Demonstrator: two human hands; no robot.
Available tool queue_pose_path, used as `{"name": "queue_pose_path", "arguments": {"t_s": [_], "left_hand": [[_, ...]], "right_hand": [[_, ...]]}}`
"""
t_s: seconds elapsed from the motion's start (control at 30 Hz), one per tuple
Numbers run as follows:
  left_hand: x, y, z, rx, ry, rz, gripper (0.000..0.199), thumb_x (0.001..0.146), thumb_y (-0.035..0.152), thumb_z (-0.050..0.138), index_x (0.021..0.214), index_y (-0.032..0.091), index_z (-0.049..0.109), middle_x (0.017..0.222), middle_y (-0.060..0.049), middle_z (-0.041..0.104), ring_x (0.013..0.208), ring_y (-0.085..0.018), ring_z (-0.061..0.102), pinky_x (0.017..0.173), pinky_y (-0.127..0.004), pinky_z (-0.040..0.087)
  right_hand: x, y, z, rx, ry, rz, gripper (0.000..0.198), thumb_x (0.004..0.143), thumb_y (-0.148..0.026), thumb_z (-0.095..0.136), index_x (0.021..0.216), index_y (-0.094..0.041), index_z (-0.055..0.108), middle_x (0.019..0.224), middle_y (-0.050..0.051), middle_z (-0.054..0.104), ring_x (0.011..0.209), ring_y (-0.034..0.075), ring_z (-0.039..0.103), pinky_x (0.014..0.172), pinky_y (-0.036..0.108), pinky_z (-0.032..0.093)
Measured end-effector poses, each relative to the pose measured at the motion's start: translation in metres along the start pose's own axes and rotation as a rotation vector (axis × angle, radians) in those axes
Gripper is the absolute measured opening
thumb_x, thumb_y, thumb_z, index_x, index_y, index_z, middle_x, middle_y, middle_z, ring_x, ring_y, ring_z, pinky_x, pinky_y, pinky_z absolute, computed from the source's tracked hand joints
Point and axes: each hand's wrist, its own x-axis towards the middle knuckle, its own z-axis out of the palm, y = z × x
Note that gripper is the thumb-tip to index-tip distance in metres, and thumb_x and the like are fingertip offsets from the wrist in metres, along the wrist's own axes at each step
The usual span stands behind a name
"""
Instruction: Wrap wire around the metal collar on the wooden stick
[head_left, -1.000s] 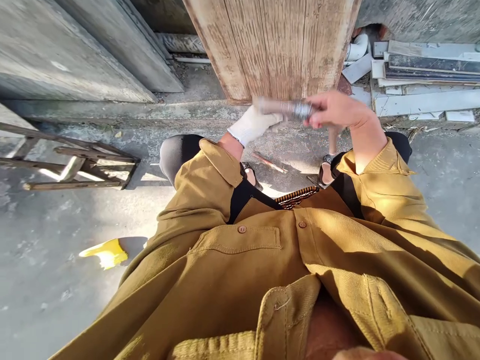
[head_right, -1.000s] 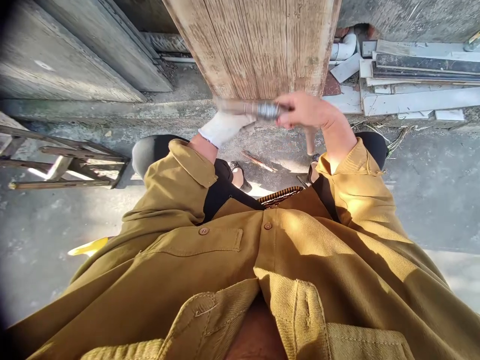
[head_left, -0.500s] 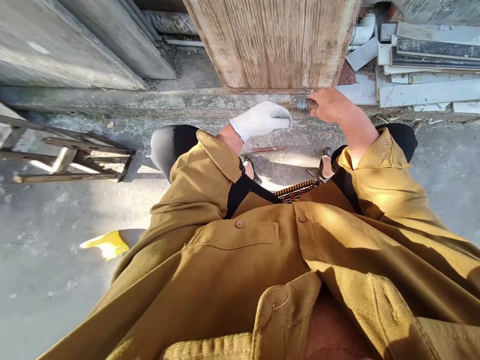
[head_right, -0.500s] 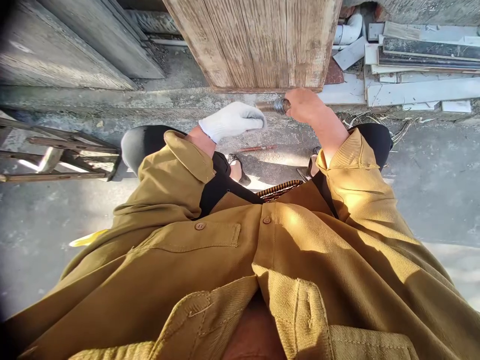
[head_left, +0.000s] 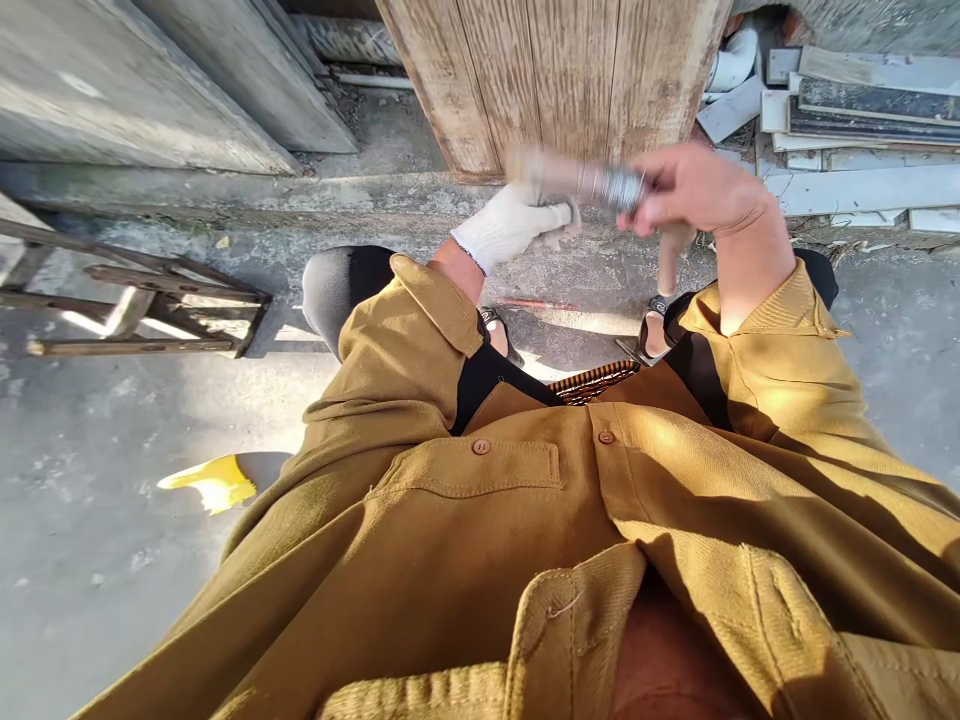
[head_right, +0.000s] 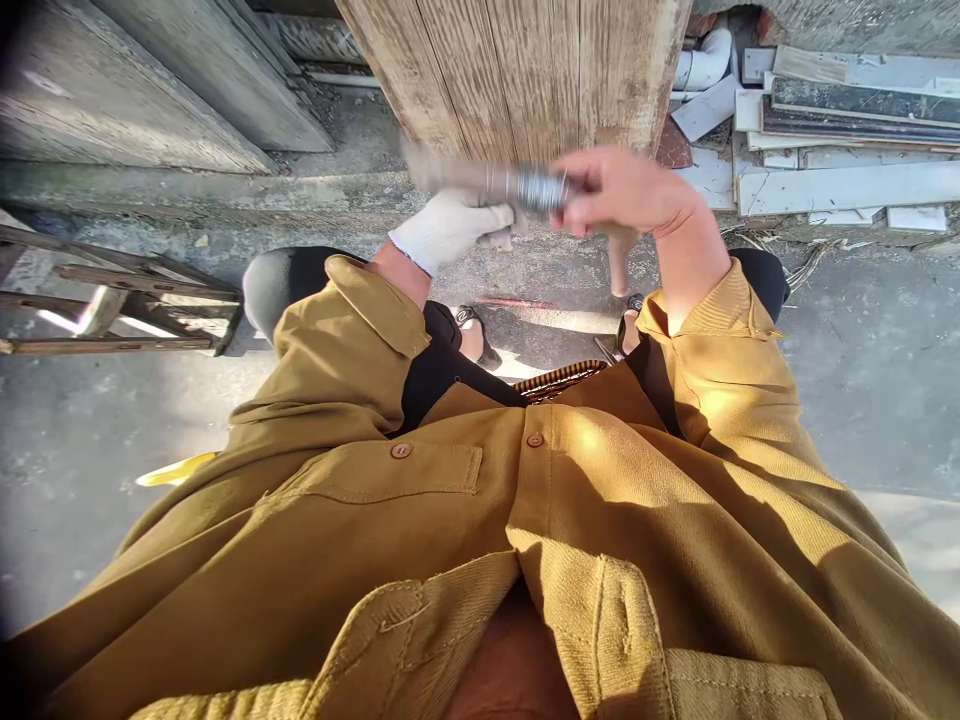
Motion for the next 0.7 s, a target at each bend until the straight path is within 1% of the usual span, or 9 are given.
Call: {"name": "queue_pose_path", "arguments": {"t_s": [0.07, 0.1, 0.2, 0.3, 0.37, 0.43, 0.5, 0.57, 0.7], "left_hand": [[0.0, 0.002, 0.001, -0.061, -0.007, -0.018, 0.015, 0.091, 0.031, 0.065, 0.086, 0.019, 0.073, 0.081, -0.007, 0.069, 0.064, -0.015, 0.054, 0.07, -0.037, 0.051], [-0.001, 0.003, 0.002, -0.063, -0.043, -0.019, 0.015, 0.09, 0.03, 0.066, 0.084, 0.019, 0.072, 0.078, -0.007, 0.067, 0.061, -0.014, 0.051, 0.068, -0.037, 0.05], [-0.002, 0.006, 0.004, -0.029, -0.133, 0.003, 0.014, 0.087, 0.03, 0.069, 0.083, 0.017, 0.072, 0.079, -0.007, 0.068, 0.06, -0.012, 0.05, 0.065, -0.035, 0.045], [-0.003, 0.007, 0.003, -0.028, -0.172, 0.001, 0.018, 0.086, 0.033, 0.072, 0.084, 0.015, 0.074, 0.081, -0.007, 0.071, 0.06, -0.012, 0.052, 0.068, -0.035, 0.046], [-0.003, 0.007, 0.003, -0.028, -0.208, -0.003, 0.02, 0.085, 0.035, 0.074, 0.085, 0.015, 0.075, 0.079, -0.006, 0.071, 0.059, -0.012, 0.052, 0.068, -0.035, 0.046], [-0.004, 0.007, 0.003, -0.04, -0.26, 0.003, 0.022, 0.084, 0.038, 0.076, 0.084, 0.016, 0.076, 0.079, -0.006, 0.071, 0.058, -0.012, 0.05, 0.065, -0.034, 0.044], [-0.004, 0.007, 0.005, -0.045, -0.299, 0.01, 0.023, 0.084, 0.04, 0.077, 0.084, 0.017, 0.076, 0.081, -0.007, 0.072, 0.056, -0.011, 0.047, 0.062, -0.033, 0.042], [-0.004, 0.006, 0.005, -0.028, -0.287, 0.013, 0.024, 0.086, 0.041, 0.076, 0.084, 0.017, 0.075, 0.079, -0.007, 0.07, 0.056, -0.011, 0.047, 0.06, -0.033, 0.04], [-0.003, 0.003, 0.002, 0.084, -0.169, -0.012, 0.025, 0.091, 0.04, 0.069, 0.086, 0.015, 0.073, 0.074, -0.005, 0.066, 0.063, -0.013, 0.056, 0.065, -0.031, 0.042]], "right_hand": [[-0.002, 0.008, -0.014, 0.026, 0.343, -0.048, 0.031, 0.088, -0.063, 0.072, 0.106, -0.039, 0.068, 0.118, 0.002, 0.076, 0.099, 0.03, 0.065, 0.084, 0.048, 0.06], [-0.001, 0.014, -0.019, 0.024, 0.45, -0.041, 0.035, 0.088, -0.07, 0.069, 0.106, -0.04, 0.067, 0.12, 0.003, 0.075, 0.103, 0.031, 0.064, 0.083, 0.048, 0.06], [0.005, 0.034, -0.03, -0.064, 0.623, 0.126, 0.041, 0.084, -0.067, 0.075, 0.092, -0.029, 0.059, 0.105, 0.009, 0.074, 0.088, 0.025, 0.062, 0.083, 0.045, 0.058], [0.012, 0.05, -0.031, -0.268, 0.662, 0.254, 0.038, 0.087, -0.06, 0.075, 0.083, -0.027, 0.057, 0.082, 0.004, 0.068, 0.077, 0.021, 0.059, 0.08, 0.042, 0.055], [0.016, 0.057, -0.029, -0.43, 0.632, 0.26, 0.029, 0.092, -0.06, 0.074, 0.088, -0.033, 0.066, 0.078, 0.001, 0.068, 0.086, 0.024, 0.061, 0.082, 0.041, 0.055], [0.019, 0.06, -0.024, -0.622, 0.535, 0.287, 0.019, 0.098, -0.054, 0.072, 0.101, -0.036, 0.074, 0.085, 0.002, 0.073, 0.101, 0.027, 0.062, 0.091, 0.041, 0.053], [0.023, 0.062, -0.018, -0.765, 0.415, 0.336, 0.015, 0.099, -0.038, 0.074, 0.108, -0.026, 0.077, 0.095, 0.008, 0.076, 0.107, 0.03, 0.063, 0.097, 0.044, 0.051], [0.026, 0.062, -0.009, -0.801, 0.241, 0.37, 0.008, 0.092, -0.024, 0.08, 0.098, -0.02, 0.077, 0.094, 0.011, 0.075, 0.1, 0.03, 0.066, 0.095, 0.044, 0.051], [0.026, 0.061, 0.007, -0.64, -0.194, 0.33, 0.014, 0.079, -0.017, 0.09, 0.085, -0.02, 0.077, 0.072, 0.001, 0.068, 0.08, 0.024, 0.067, 0.086, 0.038, 0.052]]}}
